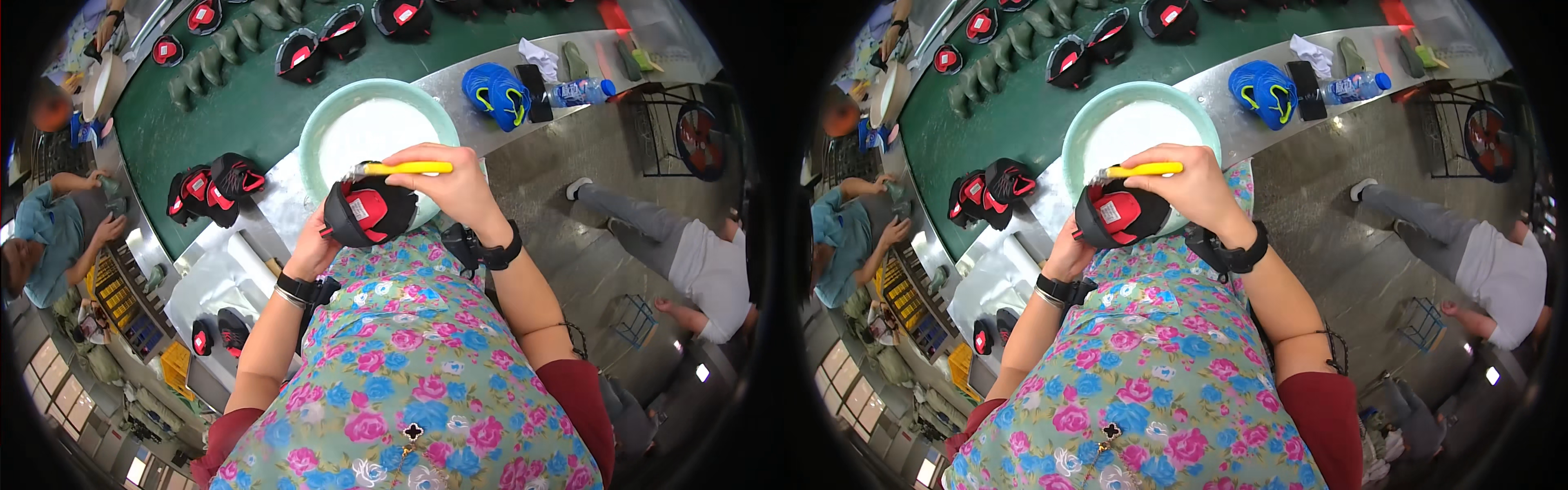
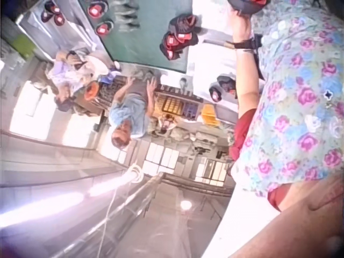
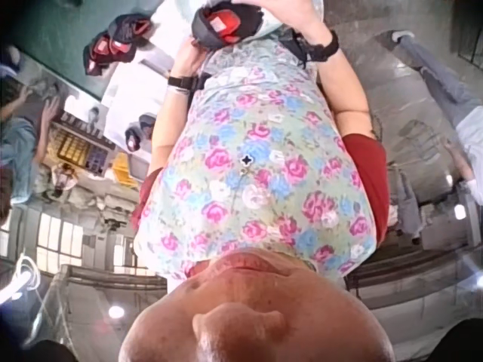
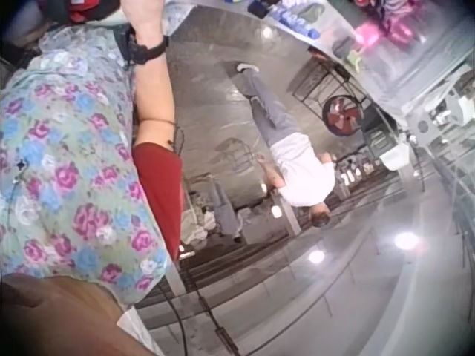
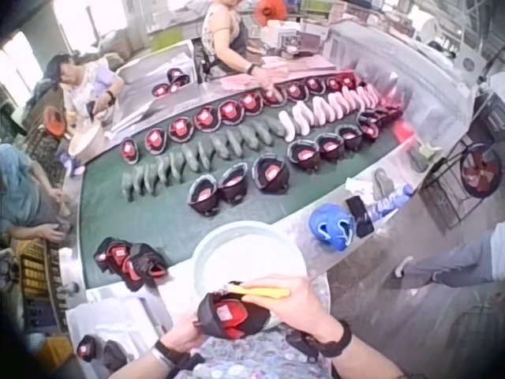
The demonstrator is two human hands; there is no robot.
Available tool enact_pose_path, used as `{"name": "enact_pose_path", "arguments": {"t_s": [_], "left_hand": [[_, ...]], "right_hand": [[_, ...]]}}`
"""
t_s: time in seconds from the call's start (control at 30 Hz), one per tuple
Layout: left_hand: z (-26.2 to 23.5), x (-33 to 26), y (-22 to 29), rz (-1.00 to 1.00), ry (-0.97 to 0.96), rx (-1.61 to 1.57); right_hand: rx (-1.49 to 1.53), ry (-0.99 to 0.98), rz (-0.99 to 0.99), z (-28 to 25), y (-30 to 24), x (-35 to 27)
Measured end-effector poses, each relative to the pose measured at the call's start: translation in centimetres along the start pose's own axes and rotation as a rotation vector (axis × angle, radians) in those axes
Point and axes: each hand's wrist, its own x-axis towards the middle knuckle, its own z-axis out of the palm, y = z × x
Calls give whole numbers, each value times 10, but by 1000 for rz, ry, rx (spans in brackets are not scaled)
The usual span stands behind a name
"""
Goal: The person applies a white substance to the interior of black and red shoes using a yellow brush. They pick up shoes from a conveyor belt, dip the brush into a bowl of white liquid, and coat the inside of the shoes before placing them back on the belt.
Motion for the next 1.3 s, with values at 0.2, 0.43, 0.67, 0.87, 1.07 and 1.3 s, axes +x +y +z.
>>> {"name": "enact_pose_path", "arguments": {"t_s": [0.2, 0.43, 0.67, 0.87, 1.07, 1.3], "left_hand": [[18, 2, 7, 131, 3, 51], [20, 12, 4, 423, 80, 165], [29, 3, 10, 456, 79, 112], [16, -10, 17, 196, 48, 63], [-9, -8, 20, -79, 49, -166], [77, -14, 35, -231, 346, -214]], "right_hand": [[-250, 231, 107, -24, 23, -11], [-182, 126, 309, -21, -23, -30], [-179, 62, 178, -27, -23, -33], [-278, -42, 112, -44, -14, -5], [-260, -3, -140, -37, -33, 5], [-39, -295, -390, 8, -85, 0]]}}
